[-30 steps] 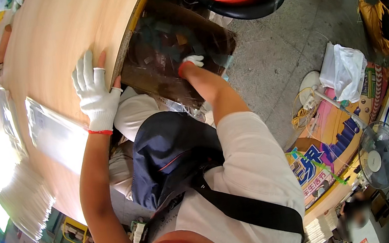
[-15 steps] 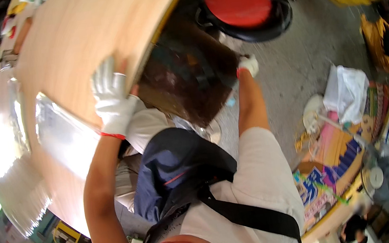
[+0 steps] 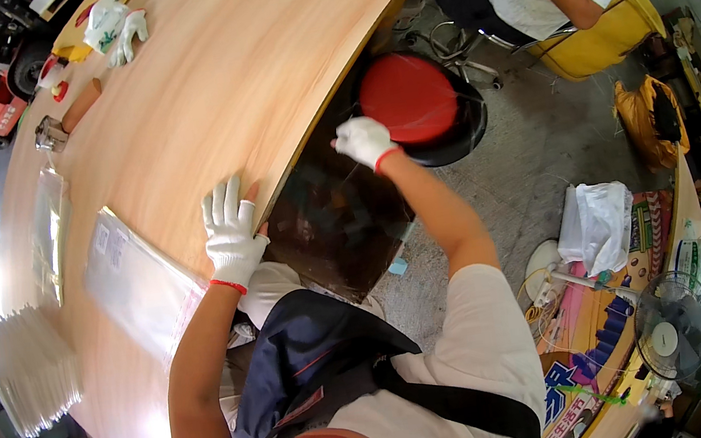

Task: The person places white rectangular sheets into clear plastic bags on a wooden table. They repeatedly pick up a sheet, insert it into a bag, and seal the bag before moving it aside. The process is repetitive and involves handling stacks of sheets and bags.

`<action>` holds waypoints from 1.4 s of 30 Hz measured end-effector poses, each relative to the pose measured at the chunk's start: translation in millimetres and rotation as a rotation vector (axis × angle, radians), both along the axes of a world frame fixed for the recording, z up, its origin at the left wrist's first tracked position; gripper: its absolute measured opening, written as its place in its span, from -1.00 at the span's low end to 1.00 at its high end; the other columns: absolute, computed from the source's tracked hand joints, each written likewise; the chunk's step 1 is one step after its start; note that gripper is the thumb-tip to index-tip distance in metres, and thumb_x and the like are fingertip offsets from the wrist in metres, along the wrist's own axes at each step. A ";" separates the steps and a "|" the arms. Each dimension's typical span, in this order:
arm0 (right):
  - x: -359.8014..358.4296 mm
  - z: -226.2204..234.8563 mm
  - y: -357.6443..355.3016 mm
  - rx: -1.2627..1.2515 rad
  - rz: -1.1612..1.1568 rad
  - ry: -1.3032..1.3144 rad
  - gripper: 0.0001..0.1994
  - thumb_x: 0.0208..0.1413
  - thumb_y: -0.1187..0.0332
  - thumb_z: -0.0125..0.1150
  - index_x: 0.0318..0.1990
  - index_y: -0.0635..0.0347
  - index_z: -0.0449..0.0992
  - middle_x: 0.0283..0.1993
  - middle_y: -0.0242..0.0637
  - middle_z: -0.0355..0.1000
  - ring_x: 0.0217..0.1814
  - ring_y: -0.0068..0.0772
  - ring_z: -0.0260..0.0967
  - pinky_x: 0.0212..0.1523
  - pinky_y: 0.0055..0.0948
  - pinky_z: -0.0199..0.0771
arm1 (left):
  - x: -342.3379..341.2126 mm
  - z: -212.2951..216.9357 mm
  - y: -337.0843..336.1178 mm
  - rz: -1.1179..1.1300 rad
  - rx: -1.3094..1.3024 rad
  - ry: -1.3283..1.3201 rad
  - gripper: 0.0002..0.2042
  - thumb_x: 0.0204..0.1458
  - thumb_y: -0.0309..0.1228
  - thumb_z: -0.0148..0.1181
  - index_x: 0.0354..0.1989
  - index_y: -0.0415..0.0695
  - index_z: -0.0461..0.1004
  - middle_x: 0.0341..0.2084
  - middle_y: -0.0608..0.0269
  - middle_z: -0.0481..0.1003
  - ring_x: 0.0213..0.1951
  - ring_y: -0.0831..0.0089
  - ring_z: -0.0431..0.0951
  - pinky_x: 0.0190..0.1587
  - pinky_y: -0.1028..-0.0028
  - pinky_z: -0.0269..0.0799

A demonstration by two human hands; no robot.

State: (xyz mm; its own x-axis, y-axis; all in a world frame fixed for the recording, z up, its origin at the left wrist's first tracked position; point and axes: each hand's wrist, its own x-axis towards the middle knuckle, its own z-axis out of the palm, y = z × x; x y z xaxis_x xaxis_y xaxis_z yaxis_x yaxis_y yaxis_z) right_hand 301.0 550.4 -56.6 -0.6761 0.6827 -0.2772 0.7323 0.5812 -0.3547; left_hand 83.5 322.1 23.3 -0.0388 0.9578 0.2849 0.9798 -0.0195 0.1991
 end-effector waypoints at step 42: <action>66.0 -18.3 231.9 -0.280 -0.524 1.690 -0.51 0.21 0.05 -0.31 0.13 0.20 0.25 0.11 -0.13 0.28 0.05 -0.22 0.31 0.04 -0.33 0.31 | -81.7 -14.9 140.1 0.324 0.309 -0.978 -0.55 0.18 -0.17 -0.11 0.23 0.01 0.16 0.13 0.16 0.30 0.11 0.23 0.31 0.10 0.34 0.23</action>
State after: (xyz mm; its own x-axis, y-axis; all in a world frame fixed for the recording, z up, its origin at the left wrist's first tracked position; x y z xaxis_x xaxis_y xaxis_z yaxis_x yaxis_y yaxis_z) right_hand 367.1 782.3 -75.0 -0.0704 0.9567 0.2826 -0.4232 0.2279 -0.8769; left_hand 1.8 462.2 8.4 -0.6201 0.7530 0.2201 0.3653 0.0288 0.9305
